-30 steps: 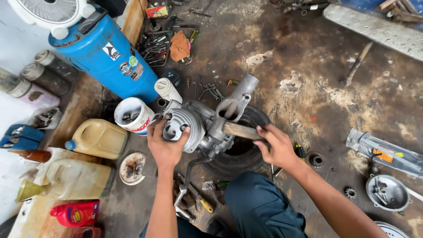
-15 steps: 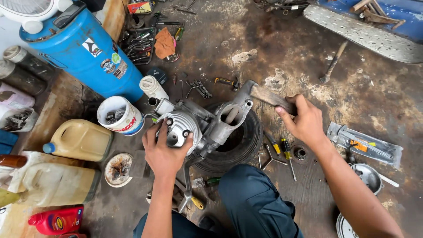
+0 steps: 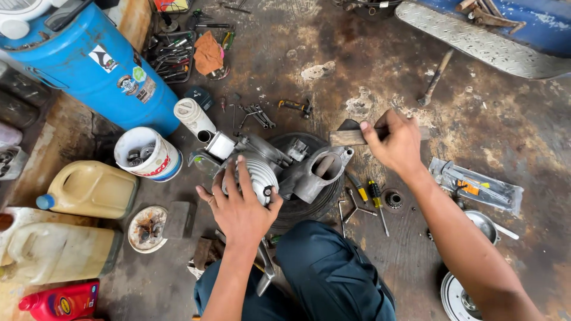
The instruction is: The person sits on the floor of a motorcycle repair workshop and cleans a disassembled motorcycle engine cylinder assembly, scrubbing its surfaces with a wire brush and rotating the assembly to reach different sides. They then handle small engine components and reposition the engine on a tire on the floor.
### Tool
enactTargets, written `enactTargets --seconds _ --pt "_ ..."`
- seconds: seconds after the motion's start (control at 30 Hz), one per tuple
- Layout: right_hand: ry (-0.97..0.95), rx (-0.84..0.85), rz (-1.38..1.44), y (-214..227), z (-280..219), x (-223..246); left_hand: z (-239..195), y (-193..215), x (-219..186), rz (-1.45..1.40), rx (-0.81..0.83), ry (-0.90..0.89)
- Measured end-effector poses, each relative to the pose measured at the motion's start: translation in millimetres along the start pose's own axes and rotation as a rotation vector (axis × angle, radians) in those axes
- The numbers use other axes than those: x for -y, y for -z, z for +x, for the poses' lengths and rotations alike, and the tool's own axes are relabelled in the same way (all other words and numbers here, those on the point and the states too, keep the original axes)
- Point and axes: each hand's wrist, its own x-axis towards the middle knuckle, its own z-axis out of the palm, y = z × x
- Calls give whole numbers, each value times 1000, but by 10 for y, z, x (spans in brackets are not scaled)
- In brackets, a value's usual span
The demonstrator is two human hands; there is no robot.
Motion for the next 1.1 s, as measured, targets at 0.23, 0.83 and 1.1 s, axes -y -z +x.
enactTargets --seconds 0.23,0.83,1.1 --pt "-80 -9 -8 221 -19 245 -139 -51 182 17 -25 -71" --pt "82 -151 -211 -8 23 -136 -282 -6 15 -140 21 -15" --pt "178 -151 -232 64 -78 82 -219 -69 53 -143 11 4"
